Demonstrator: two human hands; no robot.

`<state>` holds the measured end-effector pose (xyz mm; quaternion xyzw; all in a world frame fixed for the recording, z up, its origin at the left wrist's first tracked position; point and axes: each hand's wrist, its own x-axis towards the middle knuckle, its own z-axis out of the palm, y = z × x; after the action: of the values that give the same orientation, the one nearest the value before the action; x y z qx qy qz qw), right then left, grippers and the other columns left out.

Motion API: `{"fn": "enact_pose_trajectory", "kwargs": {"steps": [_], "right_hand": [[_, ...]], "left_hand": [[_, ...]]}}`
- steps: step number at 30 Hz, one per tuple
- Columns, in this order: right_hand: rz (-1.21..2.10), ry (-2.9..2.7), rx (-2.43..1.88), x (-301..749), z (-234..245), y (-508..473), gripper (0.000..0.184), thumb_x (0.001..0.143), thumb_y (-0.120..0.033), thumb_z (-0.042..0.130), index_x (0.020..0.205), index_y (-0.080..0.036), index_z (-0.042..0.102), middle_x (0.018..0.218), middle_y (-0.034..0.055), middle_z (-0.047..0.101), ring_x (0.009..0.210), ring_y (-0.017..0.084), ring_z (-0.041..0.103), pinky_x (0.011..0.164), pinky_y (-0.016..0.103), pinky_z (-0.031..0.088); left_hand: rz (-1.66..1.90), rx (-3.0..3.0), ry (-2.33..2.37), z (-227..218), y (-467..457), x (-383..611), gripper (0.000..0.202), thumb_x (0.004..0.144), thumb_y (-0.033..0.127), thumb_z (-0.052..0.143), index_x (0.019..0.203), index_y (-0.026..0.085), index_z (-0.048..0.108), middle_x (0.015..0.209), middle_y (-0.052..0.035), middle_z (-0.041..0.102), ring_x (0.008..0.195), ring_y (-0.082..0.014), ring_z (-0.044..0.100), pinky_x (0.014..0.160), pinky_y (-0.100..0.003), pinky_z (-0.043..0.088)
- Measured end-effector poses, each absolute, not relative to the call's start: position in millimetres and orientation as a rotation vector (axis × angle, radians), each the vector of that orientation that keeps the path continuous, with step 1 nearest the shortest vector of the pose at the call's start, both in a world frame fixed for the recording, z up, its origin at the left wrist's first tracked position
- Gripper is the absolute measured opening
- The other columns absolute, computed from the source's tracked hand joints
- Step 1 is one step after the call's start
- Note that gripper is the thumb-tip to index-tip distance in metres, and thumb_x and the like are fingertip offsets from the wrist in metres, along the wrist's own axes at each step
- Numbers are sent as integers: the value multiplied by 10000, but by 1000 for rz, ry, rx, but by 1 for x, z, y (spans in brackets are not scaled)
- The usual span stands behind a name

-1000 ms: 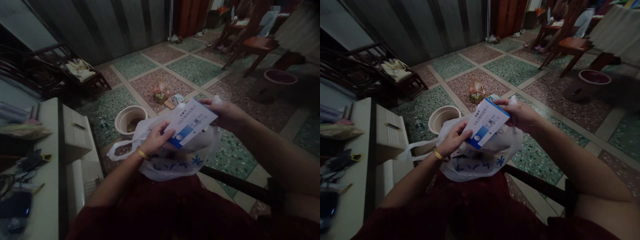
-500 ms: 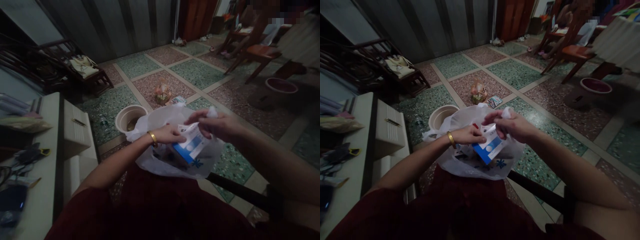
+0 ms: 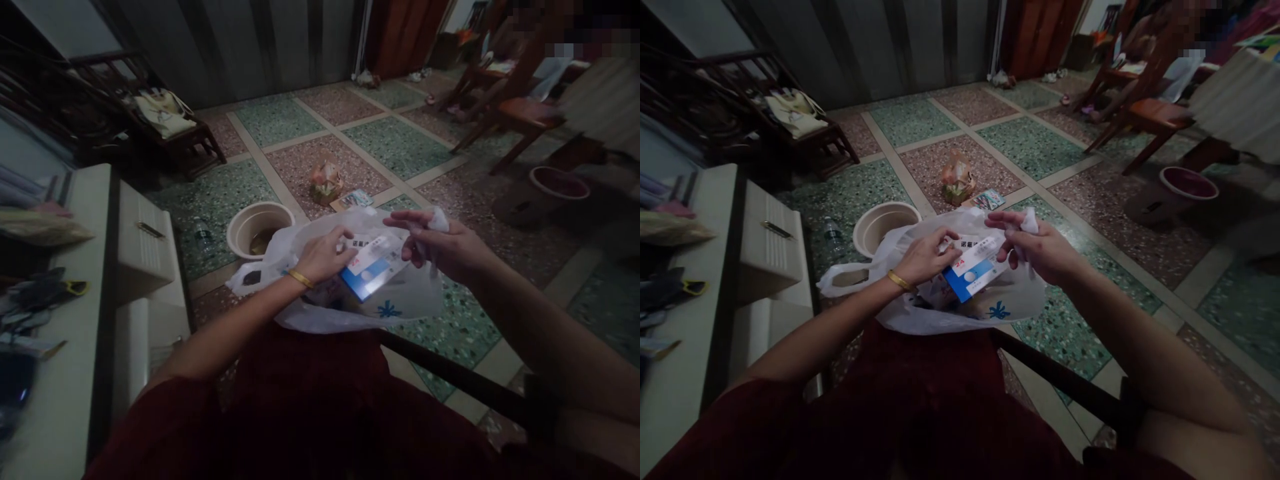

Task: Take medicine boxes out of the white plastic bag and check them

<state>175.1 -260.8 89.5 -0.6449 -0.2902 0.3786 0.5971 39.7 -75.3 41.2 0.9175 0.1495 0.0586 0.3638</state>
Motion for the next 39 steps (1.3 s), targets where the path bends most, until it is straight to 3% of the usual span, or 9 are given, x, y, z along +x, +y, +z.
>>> {"fn": "enact_pose_trajectory", "kwargs": {"steps": [5, 7, 12, 17, 19, 22, 26, 33, 39], "right_hand": [[883, -508, -1348, 161, 93, -257, 498, 701, -301, 700, 1133, -155, 500, 1242, 123, 540, 641, 74, 573, 480, 171, 475], [875, -436, -1315, 153, 92, -255, 497, 684, -280, 709, 1111, -152, 489, 1202, 112, 562, 659, 73, 578, 511, 166, 491], [905, -458, -1310, 147, 89, -258, 453, 681, -300, 710, 1057, -137, 516, 1186, 111, 571, 674, 86, 582, 526, 192, 493], [762, -675, -1634, 155, 84, -259, 467, 744, -303, 645, 1149, -78, 584, 775, 63, 613, 636, 85, 548, 582, 185, 480], [760, -694, -1749, 154, 83, -257, 513, 775, -278, 603, 1245, -79, 547, 838, 68, 627, 578, 65, 522, 545, 184, 462], [893, -595, -1686, 151, 85, -255, 591, 785, -317, 600, 1322, -105, 471, 1083, 132, 613, 537, 70, 536, 484, 210, 457], [814, -521, -1497, 150, 85, -259, 585, 670, -315, 683, 1205, -145, 520, 1246, 134, 542, 622, 105, 602, 471, 205, 467], [918, -557, -1669, 151, 89, -261, 402, 664, -288, 652, 1016, -114, 562, 816, 64, 638, 376, 42, 368, 329, 176, 236], [442, -529, -1520, 166, 127, -284, 252, 676, -219, 647, 906, -122, 612, 795, 73, 633, 413, 76, 441, 372, 196, 296]], "left_hand": [[134, 2355, 64, 35, -109, 11, 999, 546, 689, 758, 1365, 200, 460, 1129, -122, 540, 1091, -333, 470, 967, -482, 362], [135, 2469, 26, 18, -124, 5, 1080, 519, 739, 740, 1405, 204, 432, 1157, -146, 497, 1107, -360, 436, 984, -542, 325], [335, 2469, 0, -7, -116, 7, 707, 781, 521, 644, 1361, 147, 488, 1149, -160, 490, 1142, -335, 423, 1008, -507, 328], [478, 2041, 89, 21, -84, 6, 405, 844, 313, 578, 1221, 166, 581, 1140, -102, 570, 1078, -228, 522, 1013, -378, 385], [501, 1967, 97, 28, -78, 7, 320, 831, 240, 565, 1138, 177, 632, 1112, -78, 601, 1078, -206, 534, 1017, -346, 388], [486, 1795, 158, 29, -77, 10, 305, 808, 243, 592, 1097, 176, 664, 1054, -63, 635, 1022, -190, 566, 970, -332, 428], [418, 1345, 283, 26, -84, 11, 363, 768, 311, 652, 1100, 165, 659, 993, -50, 674, 904, -158, 609, 824, -273, 493], [357, 1207, 363, 28, -86, 9, 385, 718, 225, 689, 1094, 155, 642, 955, -44, 677, 816, -122, 618, 725, -224, 503], [458, 1388, 185, 53, -75, 25, 357, 811, 191, 589, 1168, 191, 616, 976, -36, 670, 830, -135, 645, 725, -255, 537]]}}
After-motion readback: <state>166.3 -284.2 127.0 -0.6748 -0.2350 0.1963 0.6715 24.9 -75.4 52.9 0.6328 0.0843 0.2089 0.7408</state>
